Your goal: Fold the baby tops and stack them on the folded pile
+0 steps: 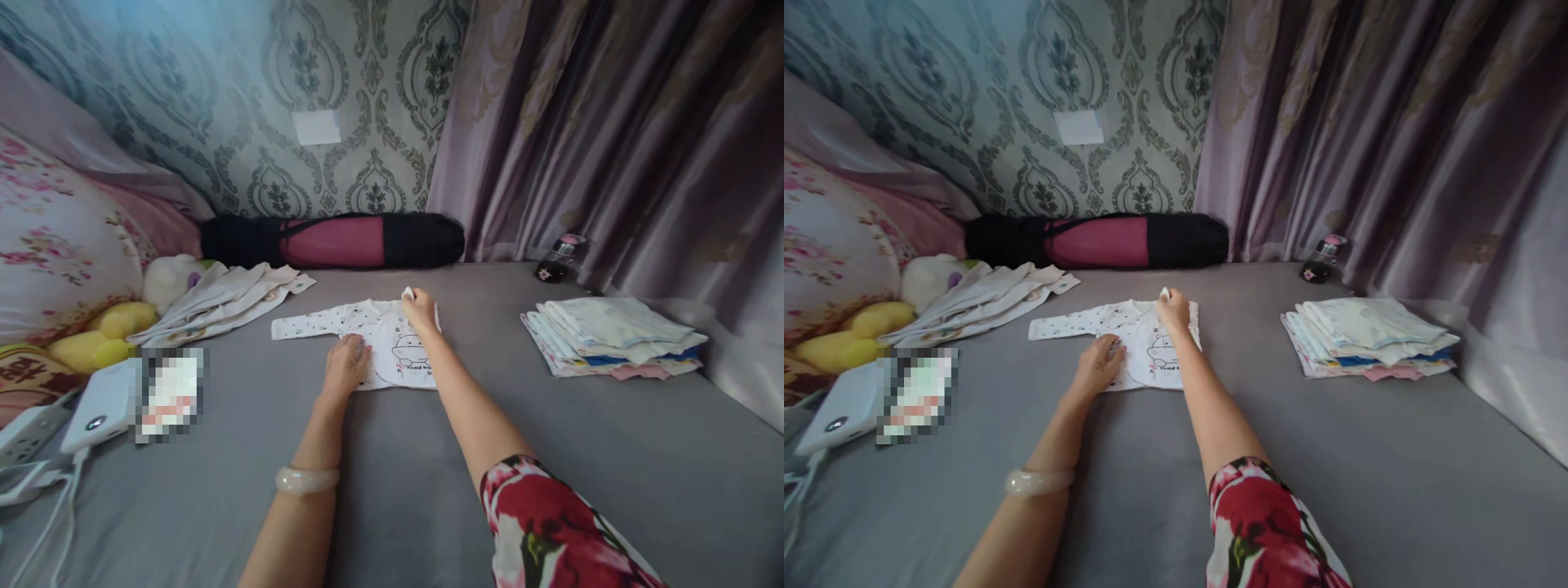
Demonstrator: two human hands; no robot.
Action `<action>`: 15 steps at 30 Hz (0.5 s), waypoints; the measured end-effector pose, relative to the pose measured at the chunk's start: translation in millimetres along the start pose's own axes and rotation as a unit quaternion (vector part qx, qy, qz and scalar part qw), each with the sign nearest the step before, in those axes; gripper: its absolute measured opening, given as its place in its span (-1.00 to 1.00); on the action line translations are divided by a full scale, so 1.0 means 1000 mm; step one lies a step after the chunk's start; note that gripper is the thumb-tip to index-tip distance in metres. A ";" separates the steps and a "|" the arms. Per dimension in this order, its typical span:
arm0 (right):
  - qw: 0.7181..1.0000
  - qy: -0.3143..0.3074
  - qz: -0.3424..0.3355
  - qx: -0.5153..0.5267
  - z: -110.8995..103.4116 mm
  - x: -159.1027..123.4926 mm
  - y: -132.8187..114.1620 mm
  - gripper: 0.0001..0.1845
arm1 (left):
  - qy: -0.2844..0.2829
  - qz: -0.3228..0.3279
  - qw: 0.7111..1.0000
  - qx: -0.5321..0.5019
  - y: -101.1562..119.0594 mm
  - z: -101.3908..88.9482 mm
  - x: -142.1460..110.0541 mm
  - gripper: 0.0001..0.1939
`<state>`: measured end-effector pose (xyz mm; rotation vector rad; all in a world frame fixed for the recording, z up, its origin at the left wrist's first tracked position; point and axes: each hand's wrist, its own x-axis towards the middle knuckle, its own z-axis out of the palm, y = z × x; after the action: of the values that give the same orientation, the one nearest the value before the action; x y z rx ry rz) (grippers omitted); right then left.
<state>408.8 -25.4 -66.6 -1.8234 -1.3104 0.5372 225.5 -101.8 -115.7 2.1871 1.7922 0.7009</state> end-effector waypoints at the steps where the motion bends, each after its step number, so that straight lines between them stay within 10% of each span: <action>1: 0.999 -0.016 -0.012 -0.040 0.007 -0.005 -0.002 -0.75 | 0.003 0.002 1.000 -0.003 0.000 0.000 0.000 -0.73; 7: 0.964 -0.142 -0.107 -0.200 0.044 -0.034 0.000 -0.31 | 0.018 0.018 0.999 -0.025 -0.003 0.003 0.002 -0.76; 15: 0.938 -0.188 -0.113 -0.268 0.052 -0.039 0.003 -0.29 | 0.060 0.051 0.995 -0.058 -0.010 0.011 0.003 -0.76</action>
<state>358.8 -43.1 -103.8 -2.0175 -2.0586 0.4424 222.8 -95.2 -129.0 2.2138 1.6581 0.9542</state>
